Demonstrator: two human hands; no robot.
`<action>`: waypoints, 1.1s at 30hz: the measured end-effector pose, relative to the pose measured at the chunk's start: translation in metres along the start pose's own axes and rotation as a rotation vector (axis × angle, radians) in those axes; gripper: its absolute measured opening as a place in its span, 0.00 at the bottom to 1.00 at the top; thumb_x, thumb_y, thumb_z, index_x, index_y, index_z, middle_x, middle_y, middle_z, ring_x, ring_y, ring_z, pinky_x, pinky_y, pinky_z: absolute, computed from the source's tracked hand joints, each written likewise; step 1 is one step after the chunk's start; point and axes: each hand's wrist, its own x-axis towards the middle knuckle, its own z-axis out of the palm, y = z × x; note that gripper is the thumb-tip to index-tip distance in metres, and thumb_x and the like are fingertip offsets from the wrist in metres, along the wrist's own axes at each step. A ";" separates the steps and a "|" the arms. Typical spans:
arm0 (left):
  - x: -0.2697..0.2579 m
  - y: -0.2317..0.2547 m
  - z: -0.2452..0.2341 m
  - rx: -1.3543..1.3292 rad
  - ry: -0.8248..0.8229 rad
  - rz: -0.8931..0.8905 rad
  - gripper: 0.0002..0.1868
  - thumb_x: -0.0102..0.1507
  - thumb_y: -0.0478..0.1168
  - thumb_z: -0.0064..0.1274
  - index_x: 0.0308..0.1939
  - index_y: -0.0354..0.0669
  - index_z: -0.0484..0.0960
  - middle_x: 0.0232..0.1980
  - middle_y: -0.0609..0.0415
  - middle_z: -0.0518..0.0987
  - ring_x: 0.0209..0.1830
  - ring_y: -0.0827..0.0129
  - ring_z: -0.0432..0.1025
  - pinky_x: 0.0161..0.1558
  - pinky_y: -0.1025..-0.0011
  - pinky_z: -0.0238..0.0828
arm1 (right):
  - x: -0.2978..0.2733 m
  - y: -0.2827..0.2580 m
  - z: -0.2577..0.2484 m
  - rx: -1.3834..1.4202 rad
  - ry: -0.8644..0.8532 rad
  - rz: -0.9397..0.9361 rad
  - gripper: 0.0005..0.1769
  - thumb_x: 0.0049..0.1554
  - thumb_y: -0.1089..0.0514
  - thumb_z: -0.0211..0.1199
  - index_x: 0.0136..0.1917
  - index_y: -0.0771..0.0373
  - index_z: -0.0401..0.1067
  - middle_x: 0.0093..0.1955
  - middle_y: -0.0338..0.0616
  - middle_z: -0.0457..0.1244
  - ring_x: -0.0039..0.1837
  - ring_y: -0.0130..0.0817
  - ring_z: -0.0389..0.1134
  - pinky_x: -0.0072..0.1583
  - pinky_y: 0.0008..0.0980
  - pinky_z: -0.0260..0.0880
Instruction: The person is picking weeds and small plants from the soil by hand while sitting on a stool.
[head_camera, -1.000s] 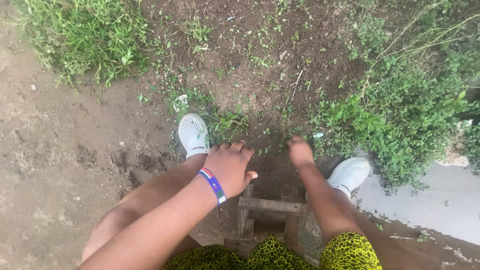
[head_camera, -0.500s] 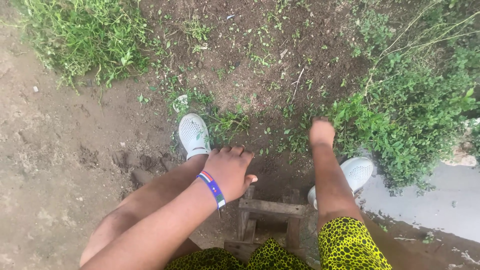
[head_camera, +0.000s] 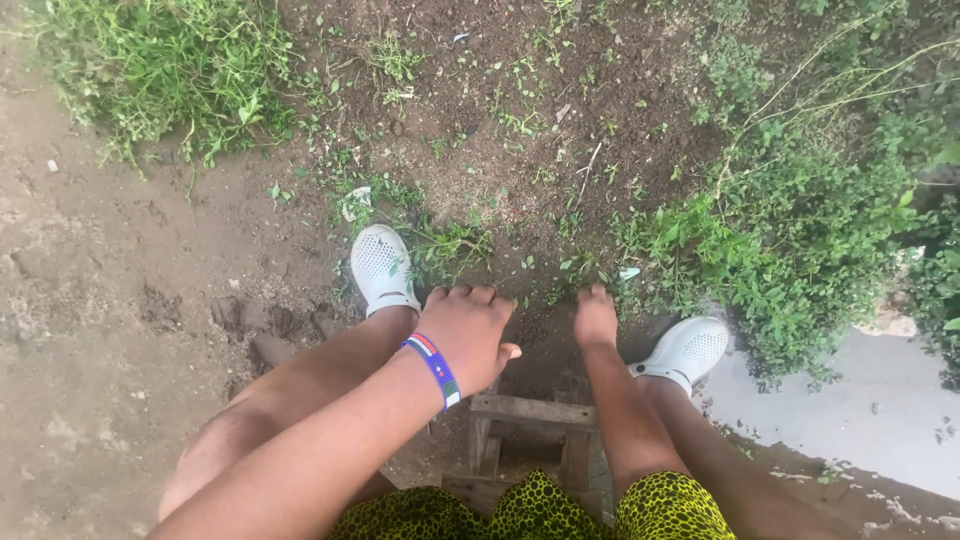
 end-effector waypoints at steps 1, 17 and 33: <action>-0.001 -0.001 0.001 -0.008 0.014 0.004 0.28 0.60 0.54 0.59 0.60 0.45 0.76 0.56 0.46 0.76 0.58 0.50 0.71 0.59 0.47 0.63 | -0.001 0.010 0.012 -0.014 -0.076 0.009 0.16 0.50 0.65 0.63 0.53 0.59 0.75 0.63 0.53 0.61 0.64 0.55 0.66 0.62 0.47 0.71; 0.016 -0.062 -0.012 0.005 0.256 -0.127 0.49 0.59 0.50 0.61 0.79 0.48 0.51 0.80 0.37 0.51 0.77 0.39 0.51 0.67 0.43 0.56 | 0.045 -0.075 -0.069 0.610 0.313 -0.065 0.21 0.44 0.69 0.70 0.53 0.64 0.74 0.51 0.51 0.71 0.49 0.36 0.73 0.54 0.34 0.74; -0.005 -0.142 -0.113 -0.110 0.854 -0.545 0.25 0.61 0.48 0.55 0.61 0.47 0.79 0.73 0.42 0.68 0.74 0.49 0.61 0.71 0.35 0.49 | 0.087 -0.405 -0.178 0.938 0.104 -0.611 0.21 0.61 0.53 0.60 0.64 0.65 0.69 0.62 0.55 0.67 0.64 0.48 0.70 0.66 0.41 0.68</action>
